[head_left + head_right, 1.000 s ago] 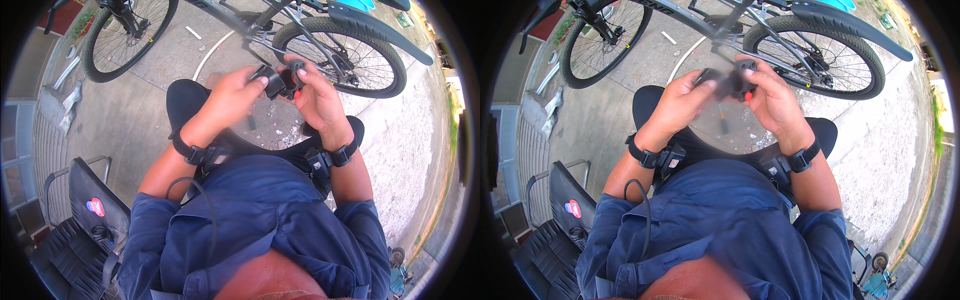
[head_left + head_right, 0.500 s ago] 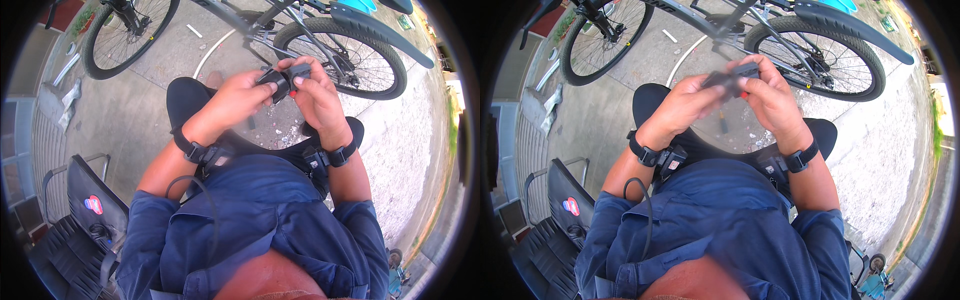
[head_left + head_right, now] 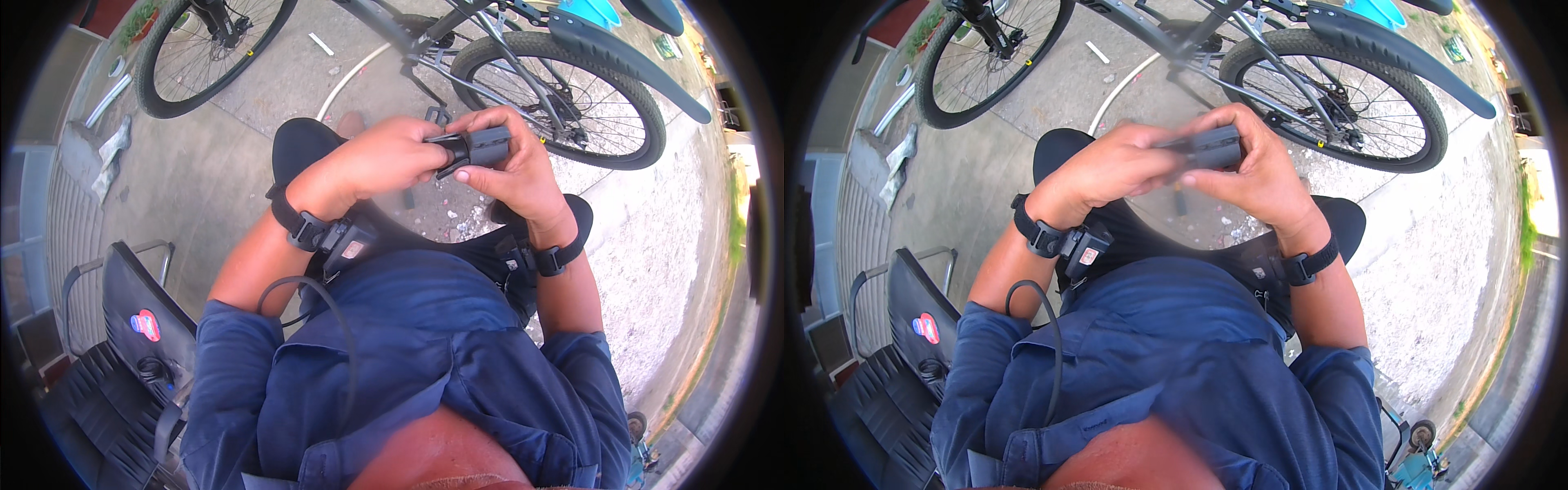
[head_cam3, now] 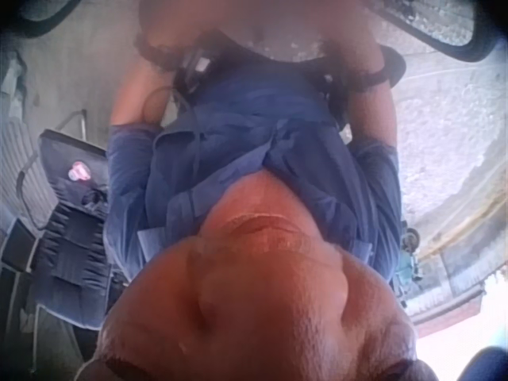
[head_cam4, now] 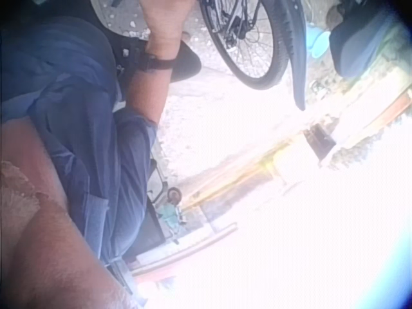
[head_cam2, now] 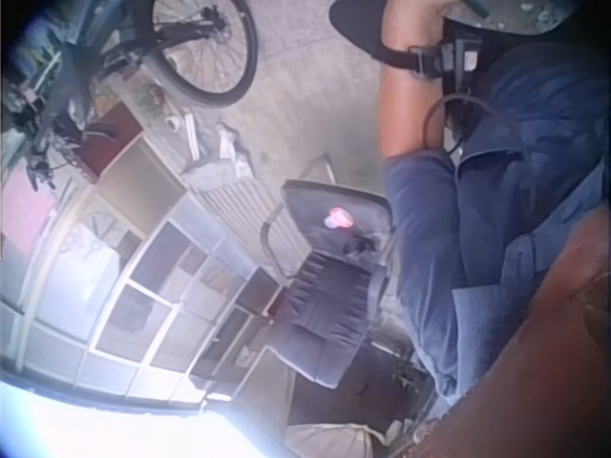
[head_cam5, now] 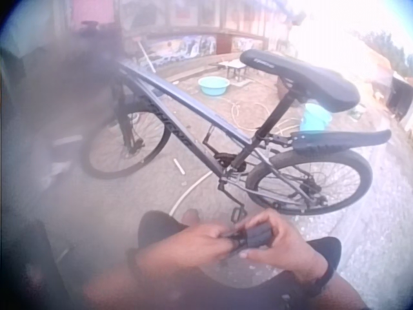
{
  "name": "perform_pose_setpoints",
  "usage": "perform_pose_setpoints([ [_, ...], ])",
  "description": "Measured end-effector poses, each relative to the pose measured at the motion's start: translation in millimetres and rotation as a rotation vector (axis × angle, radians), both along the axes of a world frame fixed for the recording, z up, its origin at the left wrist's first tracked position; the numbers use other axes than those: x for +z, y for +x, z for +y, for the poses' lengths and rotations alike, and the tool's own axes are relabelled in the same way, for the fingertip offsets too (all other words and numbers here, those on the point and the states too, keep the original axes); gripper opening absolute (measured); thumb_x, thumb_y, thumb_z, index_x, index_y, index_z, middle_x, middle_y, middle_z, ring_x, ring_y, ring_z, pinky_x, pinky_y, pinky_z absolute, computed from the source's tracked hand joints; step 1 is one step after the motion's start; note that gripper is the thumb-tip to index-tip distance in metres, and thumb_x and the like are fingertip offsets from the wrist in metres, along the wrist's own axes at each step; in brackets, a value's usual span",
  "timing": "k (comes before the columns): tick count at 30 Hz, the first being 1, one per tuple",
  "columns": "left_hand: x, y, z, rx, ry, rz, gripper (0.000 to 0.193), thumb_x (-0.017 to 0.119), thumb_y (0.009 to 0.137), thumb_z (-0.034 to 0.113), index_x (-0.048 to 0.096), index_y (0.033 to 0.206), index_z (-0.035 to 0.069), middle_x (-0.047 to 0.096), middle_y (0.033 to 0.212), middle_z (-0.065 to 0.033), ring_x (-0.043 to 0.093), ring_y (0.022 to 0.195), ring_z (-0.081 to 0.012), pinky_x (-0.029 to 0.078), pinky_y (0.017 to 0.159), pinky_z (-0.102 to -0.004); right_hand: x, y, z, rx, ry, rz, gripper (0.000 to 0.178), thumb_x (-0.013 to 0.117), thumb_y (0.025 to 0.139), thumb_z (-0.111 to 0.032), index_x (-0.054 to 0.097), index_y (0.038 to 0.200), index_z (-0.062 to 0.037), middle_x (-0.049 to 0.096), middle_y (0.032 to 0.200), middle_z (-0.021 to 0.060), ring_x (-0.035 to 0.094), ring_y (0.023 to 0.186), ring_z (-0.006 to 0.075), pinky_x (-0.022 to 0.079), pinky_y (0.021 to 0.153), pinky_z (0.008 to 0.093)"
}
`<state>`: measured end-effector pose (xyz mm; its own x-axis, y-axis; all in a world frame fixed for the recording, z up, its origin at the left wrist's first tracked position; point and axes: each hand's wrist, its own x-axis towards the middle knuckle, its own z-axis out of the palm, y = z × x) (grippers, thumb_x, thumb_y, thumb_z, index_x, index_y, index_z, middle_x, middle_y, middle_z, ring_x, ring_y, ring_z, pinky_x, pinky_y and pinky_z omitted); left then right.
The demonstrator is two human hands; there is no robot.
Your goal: The person detaches a mounting bracket from a cable lock and secures it onto a bicycle seat post using a screwdriver.
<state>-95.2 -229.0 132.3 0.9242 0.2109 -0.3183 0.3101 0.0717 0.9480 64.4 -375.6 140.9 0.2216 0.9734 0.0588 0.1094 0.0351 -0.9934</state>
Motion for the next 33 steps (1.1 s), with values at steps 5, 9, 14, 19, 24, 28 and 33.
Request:
perform_pose_setpoints([
  [5, 6, 1, -1, -0.040, 0.142, 0.032, 0.021, 0.061, 0.086, 0.021, 0.069, 0.092, 0.003, 0.055, 0.064, 0.0045, 0.047, 0.057, -0.0042, 0.036, 0.051, -0.0230, 2, -2, -1, 0.013, -0.033, -0.142, 0.042, 0.080, 0.072, 0.001, 0.053, 0.103, -0.0066, 0.062, 0.112, 0.0110, 0.059, 0.107, 0.0174, 0.047, 0.093, 0.0322],
  [9, 4, 0, 1, -0.099, 0.182, 0.059, 0.022, 0.062, 0.086, 0.023, 0.070, 0.092, 0.003, 0.054, 0.063, 0.0045, 0.047, 0.056, -0.0044, 0.036, 0.050, -0.0238, -5, -3, -2, 0.007, 0.005, -0.205, 0.041, 0.078, 0.072, 0.002, 0.054, 0.103, -0.0064, 0.062, 0.106, 0.0092, 0.060, 0.102, 0.0168, 0.047, 0.091, 0.0314],
  [14, 5, 0, -2, -0.002, 0.119, 0.004, 0.023, 0.064, 0.088, 0.025, 0.067, 0.096, 0.003, 0.057, 0.067, 0.0032, 0.046, 0.055, -0.0041, 0.035, 0.049, -0.0224, -12, -8, -1, -0.108, -0.012, 0.033, 0.037, 0.081, 0.072, -0.004, 0.058, 0.100, -0.0075, 0.060, 0.097, 0.0001, 0.055, 0.087, 0.0073, 0.045, 0.077, 0.0224],
  [19, -1, -6, -17, 0.266, 0.027, -0.204, 0.028, 0.061, 0.096, 0.024, 0.058, 0.116, 0.004, 0.062, 0.078, 0.0008, 0.046, 0.053, -0.0027, 0.035, 0.048, -0.0186, -12, -8, 2, -0.230, 0.026, 0.496, 0.041, 0.074, 0.079, 0.003, 0.051, 0.111, -0.0067, 0.061, 0.106, 0.0061, 0.061, 0.091, 0.0124, 0.056, 0.071, 0.0261],
  [24, -7, -6, -22, 0.308, 0.057, -0.333, 0.027, 0.060, 0.098, 0.020, 0.056, 0.120, 0.005, 0.064, 0.083, -0.0006, 0.052, 0.058, -0.0037, 0.041, 0.051, -0.0191, -20, -9, 2, -0.207, 0.074, 0.539, 0.043, 0.074, 0.079, 0.003, 0.049, 0.113, -0.0068, 0.059, 0.109, 0.0066, 0.062, 0.092, 0.0129, 0.058, 0.070, 0.0275],
  [28, -20, -2, -20, 0.338, 0.282, -0.477, 0.021, 0.061, 0.097, 0.016, 0.059, 0.114, 0.003, 0.067, 0.087, -0.0010, 0.059, 0.067, -0.0072, 0.048, 0.060, -0.0230, -24, -11, 0, -0.138, 0.064, 0.491, 0.043, 0.071, 0.080, 0.002, 0.048, 0.115, -0.0077, 0.056, 0.110, 0.0083, 0.061, 0.096, 0.0157, 0.056, 0.072, 0.0297],
  [33, -1, -5, -20, 0.286, 0.683, -0.358, 0.011, 0.065, 0.092, 0.012, 0.066, 0.101, 0.006, 0.069, 0.081, -0.0073, 0.065, 0.069, -0.0160, 0.050, 0.062, -0.0287, -22, -16, 0, -0.144, 0.076, 0.574, 0.044, 0.075, 0.079, 0.001, 0.051, 0.114, -0.0058, 0.057, 0.106, 0.0029, 0.060, 0.092, 0.0090, 0.054, 0.076, 0.0249],
])
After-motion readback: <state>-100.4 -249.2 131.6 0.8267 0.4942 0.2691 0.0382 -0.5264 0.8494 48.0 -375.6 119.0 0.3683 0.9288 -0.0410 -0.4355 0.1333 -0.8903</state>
